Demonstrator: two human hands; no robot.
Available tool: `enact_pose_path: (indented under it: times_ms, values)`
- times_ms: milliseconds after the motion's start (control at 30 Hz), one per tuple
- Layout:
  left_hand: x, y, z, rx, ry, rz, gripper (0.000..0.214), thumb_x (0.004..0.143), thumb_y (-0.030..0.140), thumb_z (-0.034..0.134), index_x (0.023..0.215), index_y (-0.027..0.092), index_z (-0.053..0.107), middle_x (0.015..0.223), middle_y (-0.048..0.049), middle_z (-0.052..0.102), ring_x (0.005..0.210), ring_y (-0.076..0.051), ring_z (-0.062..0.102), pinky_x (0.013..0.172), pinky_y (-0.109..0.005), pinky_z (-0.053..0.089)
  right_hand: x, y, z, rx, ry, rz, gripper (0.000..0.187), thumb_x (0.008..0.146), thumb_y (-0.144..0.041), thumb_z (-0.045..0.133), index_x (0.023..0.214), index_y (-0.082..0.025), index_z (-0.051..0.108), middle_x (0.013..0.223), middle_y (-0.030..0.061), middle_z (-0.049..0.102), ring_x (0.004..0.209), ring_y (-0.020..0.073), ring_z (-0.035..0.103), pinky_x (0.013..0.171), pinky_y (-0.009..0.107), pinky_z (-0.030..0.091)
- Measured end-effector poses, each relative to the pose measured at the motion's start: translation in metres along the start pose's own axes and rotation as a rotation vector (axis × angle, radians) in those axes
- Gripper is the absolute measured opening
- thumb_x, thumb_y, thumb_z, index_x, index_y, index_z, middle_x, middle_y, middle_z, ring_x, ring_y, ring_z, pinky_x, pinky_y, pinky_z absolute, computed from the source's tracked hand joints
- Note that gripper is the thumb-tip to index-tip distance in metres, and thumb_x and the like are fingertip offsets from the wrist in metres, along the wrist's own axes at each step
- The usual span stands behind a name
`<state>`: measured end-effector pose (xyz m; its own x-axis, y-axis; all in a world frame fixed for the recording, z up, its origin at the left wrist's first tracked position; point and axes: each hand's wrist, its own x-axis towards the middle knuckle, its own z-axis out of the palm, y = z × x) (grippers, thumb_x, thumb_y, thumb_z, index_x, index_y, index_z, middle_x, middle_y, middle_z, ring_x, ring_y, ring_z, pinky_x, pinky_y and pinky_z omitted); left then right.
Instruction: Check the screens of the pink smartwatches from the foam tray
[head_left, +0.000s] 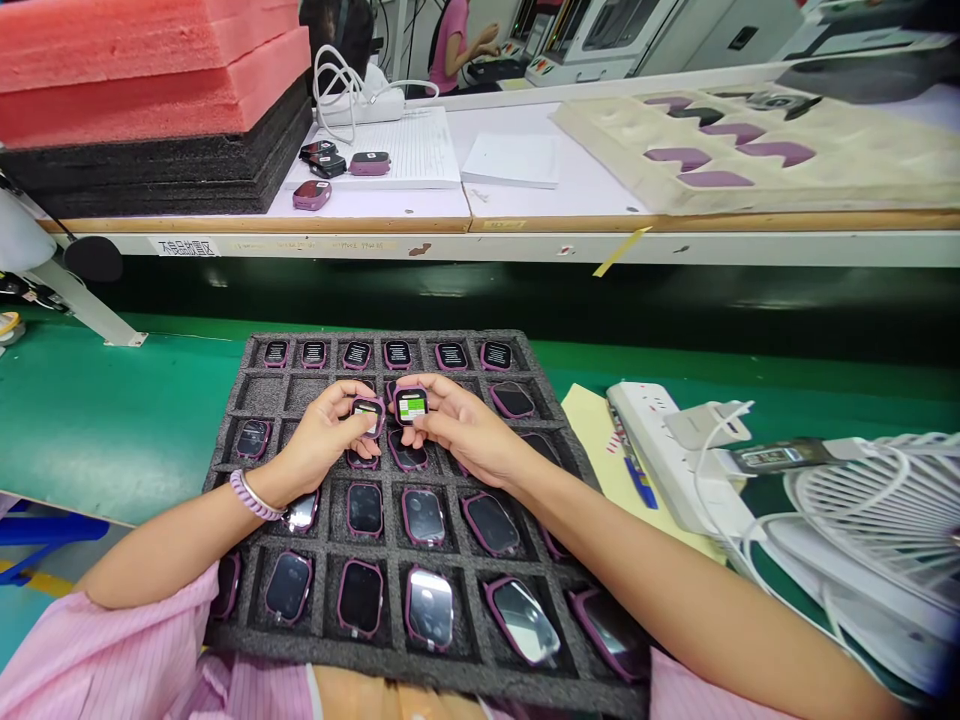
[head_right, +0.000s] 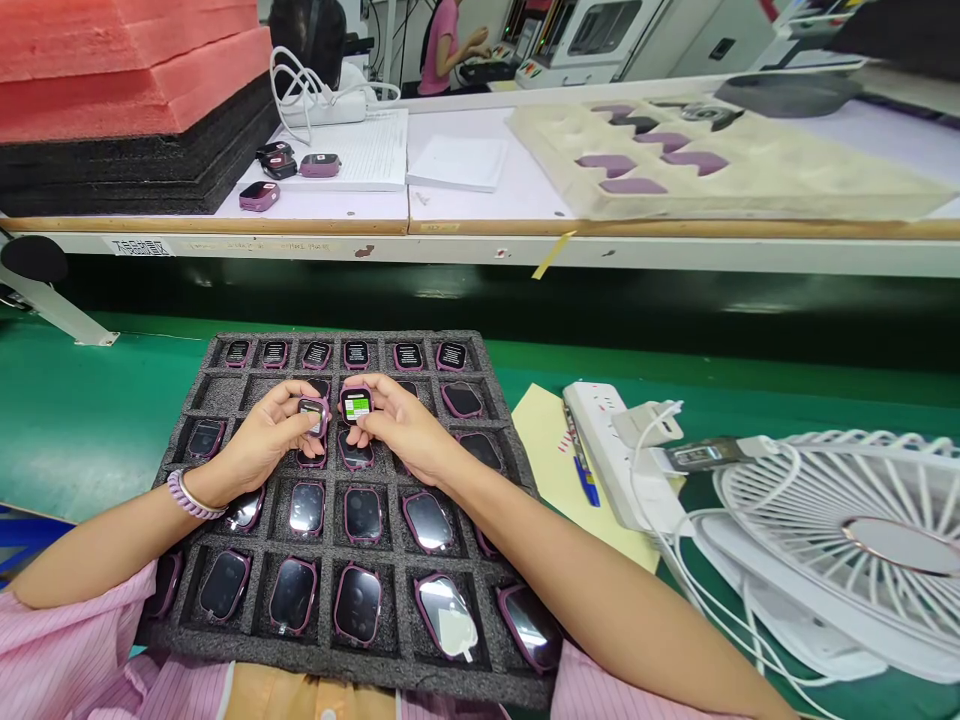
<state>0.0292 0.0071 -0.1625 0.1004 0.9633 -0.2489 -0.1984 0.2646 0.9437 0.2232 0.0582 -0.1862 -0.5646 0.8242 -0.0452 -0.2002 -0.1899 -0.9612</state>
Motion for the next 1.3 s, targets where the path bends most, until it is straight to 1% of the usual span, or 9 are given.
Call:
enact_pose_path:
  times_ms: [67,233,333,433,667,800,967,1100,1300]
  values:
    - [0.0001,0.0001,-0.0005,-0.022,-0.004,-0.013,0.034,0.075,0.025,0.069,0.104,0.018,0.054,0.081,0.0025,0.064,0.057,-0.011,0.067,0.055,-0.019,0.054,0.0000,-0.0002,0.0003,0.003,0.000,0.008,0.045,0.073,-0.021,0.069,0.116,-0.019,0.056,0.085,0.0007,0.065,0.067,0.0177,0.066,0.061,0.029,0.050]
    - [0.0022,0.0002,-0.0020,-0.099,0.006,-0.068,0.036,0.076,0.020,0.060,0.112,0.018,0.056,0.090,-0.0011,0.066,0.069,-0.017,0.073,0.069,-0.027,0.061,0.0006,-0.0004,0.0003,-0.004,-0.003,0.036,0.048,0.073,-0.022,0.069,0.118,-0.019,0.054,0.083,0.0010,0.066,0.067,0.0169,0.065,0.061,0.027,0.049]
    - [0.0038,0.0000,-0.0024,-0.124,0.008,-0.097,0.035,0.078,0.018,0.056,0.113,0.018,0.055,0.089,-0.0023,0.067,0.070,-0.018,0.074,0.070,-0.028,0.061,0.0008,-0.0002,0.0002,-0.006,-0.005,0.040,0.048,0.073,-0.023,0.069,0.118,-0.019,0.053,0.081,0.0008,0.066,0.067,0.0171,0.065,0.062,0.027,0.049]
    - [0.0049,0.0000,-0.0022,-0.140,0.018,-0.109,0.034,0.080,0.017,0.054,0.114,0.018,0.055,0.085,-0.0015,0.067,0.068,-0.018,0.074,0.069,-0.027,0.061,0.0006,-0.0007,0.0006,-0.008,0.001,0.049,0.049,0.072,-0.023,0.069,0.118,-0.019,0.053,0.081,0.0007,0.066,0.067,0.0169,0.064,0.062,0.027,0.049]
    - [0.0055,0.0009,-0.0010,-0.135,0.025,-0.106,0.033,0.081,0.018,0.055,0.114,0.018,0.055,0.087,-0.0020,0.068,0.069,-0.018,0.074,0.068,-0.027,0.061,0.0001,-0.0019,0.0020,-0.003,0.012,0.055,0.049,0.071,-0.022,0.069,0.118,-0.018,0.054,0.082,0.0004,0.066,0.067,0.0161,0.064,0.062,0.026,0.049]
    - [0.0045,-0.0007,-0.0019,-0.125,0.020,-0.094,0.034,0.081,0.020,0.057,0.114,0.019,0.055,0.090,-0.0021,0.068,0.069,-0.017,0.074,0.069,-0.027,0.061,-0.0005,-0.0016,0.0014,-0.009,0.013,0.043,0.048,0.072,-0.022,0.069,0.117,-0.020,0.055,0.085,0.0008,0.066,0.067,0.0173,0.065,0.062,0.029,0.050]
    - [0.0035,-0.0041,-0.0039,-0.061,-0.012,-0.049,0.048,0.070,0.011,0.063,0.117,0.020,0.054,0.100,-0.0019,0.067,0.074,-0.016,0.074,0.075,-0.028,0.061,-0.0004,-0.0023,0.0013,-0.012,0.005,0.041,0.047,0.073,-0.022,0.069,0.118,-0.020,0.055,0.083,0.0009,0.066,0.068,0.0180,0.065,0.062,0.030,0.049]
    - [0.0043,-0.0065,-0.0042,-0.044,-0.016,-0.026,0.053,0.067,0.010,0.064,0.118,0.020,0.053,0.103,-0.0028,0.066,0.073,-0.015,0.073,0.076,-0.030,0.061,0.0000,-0.0029,0.0014,-0.016,0.002,0.033,0.046,0.073,-0.022,0.068,0.117,-0.020,0.056,0.082,0.0007,0.065,0.067,0.0183,0.065,0.061,0.029,0.050]
    - [0.0054,-0.0079,-0.0039,-0.034,-0.016,-0.029,0.059,0.063,0.008,0.065,0.119,0.020,0.052,0.106,-0.0036,0.066,0.074,-0.016,0.074,0.077,-0.029,0.060,-0.0003,-0.0028,0.0015,-0.007,0.003,0.042,0.046,0.073,-0.020,0.068,0.117,-0.019,0.056,0.083,0.0008,0.066,0.067,0.0170,0.065,0.061,0.028,0.050]
